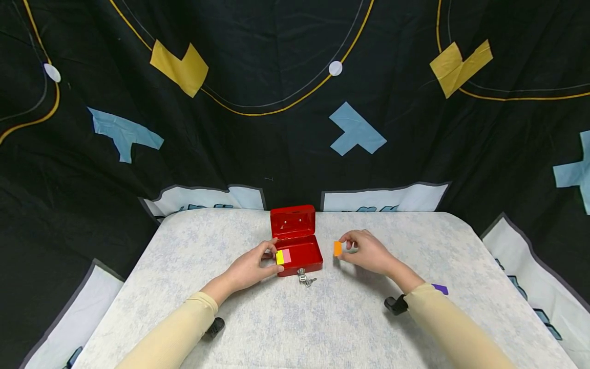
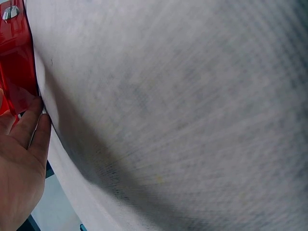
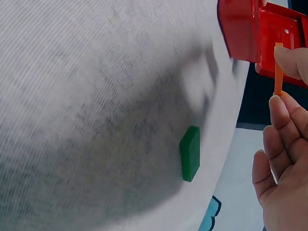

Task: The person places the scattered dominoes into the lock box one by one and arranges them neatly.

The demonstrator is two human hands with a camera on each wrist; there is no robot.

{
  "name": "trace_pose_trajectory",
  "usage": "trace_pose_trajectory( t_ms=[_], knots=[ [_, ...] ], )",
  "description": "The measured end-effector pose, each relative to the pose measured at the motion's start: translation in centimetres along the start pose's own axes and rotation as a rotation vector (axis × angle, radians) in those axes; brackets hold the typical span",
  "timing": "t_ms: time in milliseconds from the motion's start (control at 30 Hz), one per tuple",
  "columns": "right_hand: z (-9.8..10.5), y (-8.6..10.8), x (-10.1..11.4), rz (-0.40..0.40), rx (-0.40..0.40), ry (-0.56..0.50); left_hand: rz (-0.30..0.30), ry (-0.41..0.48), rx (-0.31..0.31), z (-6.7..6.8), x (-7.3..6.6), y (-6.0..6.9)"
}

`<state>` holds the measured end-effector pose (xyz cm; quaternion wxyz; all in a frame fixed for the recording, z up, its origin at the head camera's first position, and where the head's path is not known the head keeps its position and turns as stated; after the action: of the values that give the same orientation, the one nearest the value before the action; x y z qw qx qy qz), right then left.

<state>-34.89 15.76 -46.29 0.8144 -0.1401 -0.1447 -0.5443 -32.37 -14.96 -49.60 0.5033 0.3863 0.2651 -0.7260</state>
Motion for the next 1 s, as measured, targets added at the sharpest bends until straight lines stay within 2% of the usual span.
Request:
trace_pose_trajectory(
  t_ms=[600,1000],
  knots=[
    [-0.8,-1.1,1.8,0.04,0.004,-0.006,0.025,0.006,0.004,0.1,0.1,0.0],
    [-0.9,-1.4,3.2,0.082,-0.006,-0.006,0.006,0.014,0.006,0.1,-0.1,0.1]
  ],
)
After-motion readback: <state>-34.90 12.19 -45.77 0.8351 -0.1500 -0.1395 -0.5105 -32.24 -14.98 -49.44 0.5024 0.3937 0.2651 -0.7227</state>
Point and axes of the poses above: each hand's wrist, its own y-axis away from the middle knuckle, its own z-axis out of the back of the hand, x = y × z, the point moved 7 cm from there along -y, towards the middle knuckle, and after that the axes turned 13 degrees about y, right-handed, at the moved point
